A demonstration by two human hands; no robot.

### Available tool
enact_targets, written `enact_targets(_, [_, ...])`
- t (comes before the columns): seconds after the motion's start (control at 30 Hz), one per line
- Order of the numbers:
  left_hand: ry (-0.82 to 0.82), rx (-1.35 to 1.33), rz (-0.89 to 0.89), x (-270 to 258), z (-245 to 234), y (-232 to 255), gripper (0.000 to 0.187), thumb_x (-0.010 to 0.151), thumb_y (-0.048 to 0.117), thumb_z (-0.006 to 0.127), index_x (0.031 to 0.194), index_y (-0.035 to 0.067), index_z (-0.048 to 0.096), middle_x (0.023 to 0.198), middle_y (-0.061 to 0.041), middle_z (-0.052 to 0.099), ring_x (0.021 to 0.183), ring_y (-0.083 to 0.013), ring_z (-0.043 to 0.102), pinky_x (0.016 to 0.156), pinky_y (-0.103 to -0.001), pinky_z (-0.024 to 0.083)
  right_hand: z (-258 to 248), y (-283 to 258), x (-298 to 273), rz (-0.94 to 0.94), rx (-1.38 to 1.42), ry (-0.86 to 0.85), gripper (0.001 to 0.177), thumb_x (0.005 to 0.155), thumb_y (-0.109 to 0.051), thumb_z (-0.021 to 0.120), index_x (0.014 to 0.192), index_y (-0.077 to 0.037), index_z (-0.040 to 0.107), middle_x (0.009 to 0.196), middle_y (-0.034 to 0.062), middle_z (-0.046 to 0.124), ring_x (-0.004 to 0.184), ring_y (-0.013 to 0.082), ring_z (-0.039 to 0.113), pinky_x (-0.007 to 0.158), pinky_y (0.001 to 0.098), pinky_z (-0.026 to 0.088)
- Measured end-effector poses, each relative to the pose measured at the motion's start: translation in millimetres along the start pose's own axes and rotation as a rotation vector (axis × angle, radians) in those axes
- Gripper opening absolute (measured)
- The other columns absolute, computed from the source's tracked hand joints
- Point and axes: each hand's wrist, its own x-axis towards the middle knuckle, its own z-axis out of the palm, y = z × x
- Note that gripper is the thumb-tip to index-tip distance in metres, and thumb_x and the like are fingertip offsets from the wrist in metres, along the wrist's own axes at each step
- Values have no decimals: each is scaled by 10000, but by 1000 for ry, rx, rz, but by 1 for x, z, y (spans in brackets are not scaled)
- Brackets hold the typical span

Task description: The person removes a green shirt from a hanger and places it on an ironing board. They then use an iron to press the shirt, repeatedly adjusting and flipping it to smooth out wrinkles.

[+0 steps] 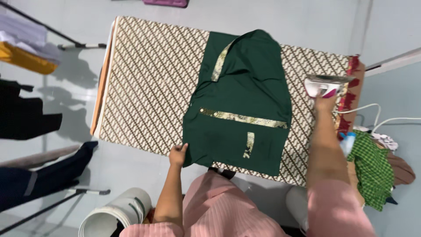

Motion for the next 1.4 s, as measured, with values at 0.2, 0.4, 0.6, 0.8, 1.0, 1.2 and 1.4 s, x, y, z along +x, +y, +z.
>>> enact_targets(0.2, [-125, 33, 30, 16, 8, -21, 487, 888, 438, 802, 742, -4, 660, 753, -174, 710, 703, -319, 646, 732, -424, 535, -2, -74, 6, -182, -592, -316, 573, 927, -547, 728, 1076, 4, 678, 933, 241, 711, 884, 427, 695, 778, 507, 533])
enact_targets(0.4, [-105, -89, -1, 26, 20, -44, 363, 865, 392, 783, 738, 60, 710, 686, -130, 699, 631, -275, 637, 677, -421, 525, 66, -175, -205, -543, -667, -960, 682, 935, -681, 482, 931, -68, 782, 871, 203, 758, 809, 388, 729, 772, 498, 569])
enact_targets(0.6, [-58, -209, 18, 28, 27, -63, 270, 821, 353, 803, 807, 85, 772, 729, -125, 742, 674, -264, 709, 670, -405, 548, 89, -188, -353, -748, -518, -1192, 505, 842, -521, 694, 938, -27, 729, 800, 227, 743, 736, 399, 734, 686, 505, 582])
enact_targets(0.8, [-17, -194, 40, 24, 33, -63, 270, 826, 348, 795, 799, 81, 770, 749, -139, 746, 706, -296, 720, 699, -417, 552, 146, -208, -364, -726, -569, -958, 493, 899, -529, 658, 906, -40, 716, 771, 206, 741, 698, 386, 732, 639, 513, 590])
enact_targets(1.0, [-214, 12, 92, 31, 27, -68, 427, 886, 478, 738, 796, 62, 770, 822, -200, 723, 818, -387, 696, 798, -481, 544, 209, -249, -362, -626, -547, -829, 518, 911, -538, 649, 915, -27, 737, 880, 226, 747, 820, 386, 744, 750, 487, 597])
enact_targets(1.2, [-367, -1, 145, 37, 16, -78, 420, 871, 444, 752, 769, 38, 717, 799, -196, 723, 767, -353, 676, 766, -461, 539, 206, -253, -369, -647, -622, -883, 566, 910, -566, 635, 958, -10, 731, 886, 231, 751, 816, 381, 745, 727, 493, 592])
enact_targets(1.4, [-405, -158, 112, 30, 11, -91, 390, 893, 369, 768, 730, 25, 687, 695, -134, 689, 632, -261, 602, 671, -418, 506, 162, -241, -399, -667, -611, -1022, 544, 895, -567, 646, 912, -32, 741, 838, 209, 749, 773, 372, 744, 715, 485, 595])
